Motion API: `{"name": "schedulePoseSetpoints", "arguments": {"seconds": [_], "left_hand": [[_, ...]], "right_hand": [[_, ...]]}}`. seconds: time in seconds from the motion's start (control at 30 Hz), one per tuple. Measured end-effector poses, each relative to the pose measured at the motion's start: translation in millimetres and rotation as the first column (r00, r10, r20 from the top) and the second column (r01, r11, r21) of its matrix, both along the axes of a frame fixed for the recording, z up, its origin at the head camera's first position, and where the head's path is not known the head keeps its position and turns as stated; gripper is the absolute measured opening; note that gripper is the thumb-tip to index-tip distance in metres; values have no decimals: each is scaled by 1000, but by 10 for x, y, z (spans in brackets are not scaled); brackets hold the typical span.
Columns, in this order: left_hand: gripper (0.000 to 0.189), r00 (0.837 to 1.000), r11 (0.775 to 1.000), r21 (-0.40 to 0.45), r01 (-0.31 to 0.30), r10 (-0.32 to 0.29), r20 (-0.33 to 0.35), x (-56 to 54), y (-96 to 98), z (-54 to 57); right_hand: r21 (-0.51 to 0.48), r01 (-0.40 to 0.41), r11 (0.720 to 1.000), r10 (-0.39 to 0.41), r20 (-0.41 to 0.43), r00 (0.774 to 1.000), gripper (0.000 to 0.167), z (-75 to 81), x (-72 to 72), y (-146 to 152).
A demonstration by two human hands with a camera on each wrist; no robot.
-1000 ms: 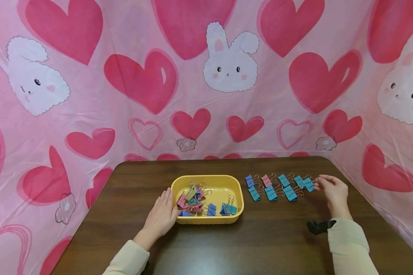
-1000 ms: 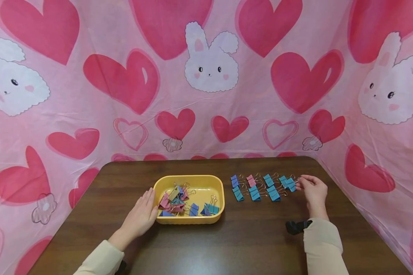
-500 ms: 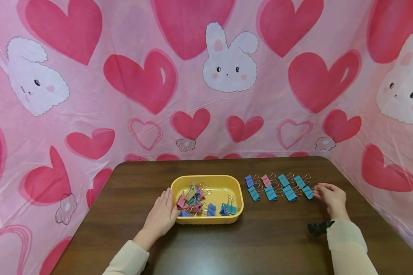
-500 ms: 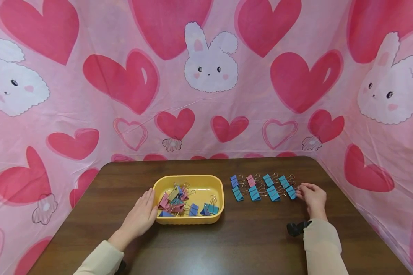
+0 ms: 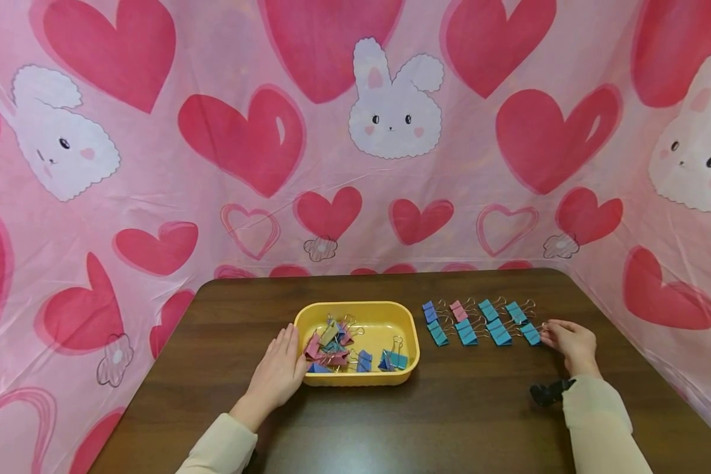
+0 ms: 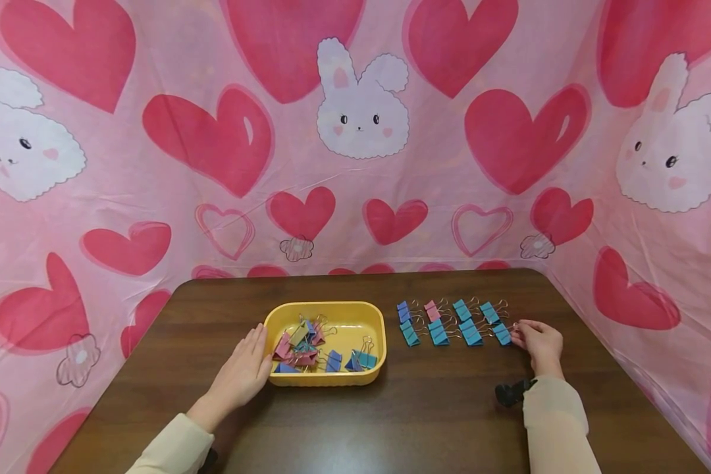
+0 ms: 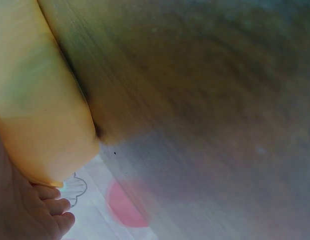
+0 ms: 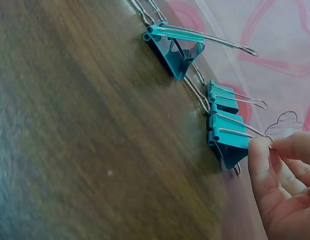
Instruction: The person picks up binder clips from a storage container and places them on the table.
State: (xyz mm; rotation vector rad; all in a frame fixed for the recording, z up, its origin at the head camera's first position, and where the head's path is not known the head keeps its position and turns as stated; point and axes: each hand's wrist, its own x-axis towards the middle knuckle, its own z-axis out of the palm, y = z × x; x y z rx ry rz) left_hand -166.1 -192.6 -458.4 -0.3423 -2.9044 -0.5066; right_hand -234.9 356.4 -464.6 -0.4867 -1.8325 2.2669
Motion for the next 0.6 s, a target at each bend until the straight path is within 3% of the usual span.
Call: {"name": "schedulePoseSetpoints", "arguments": {"seconds": [0.37,0.43,0.5,0.6], "left_hand": [[62,1000,1000,0,0,0,0,-4,3,9],[62,1000,1000,1,0,0,-1,-2,3,9],[62,1000,1000,2,0,0,-3,0,4,6],[61,1000,1000,5,0,0,-8,3,5,1]], "right_hand": [[46,73,996,-71,-44,997,30,140,42,6],[67,73,995,-69,-62,996,21,179,17,12],[98,65,993,-54,-112,992,3,100,-86,107],[136,65,989,-40,-182,982,22,-120,-341,301]]}}
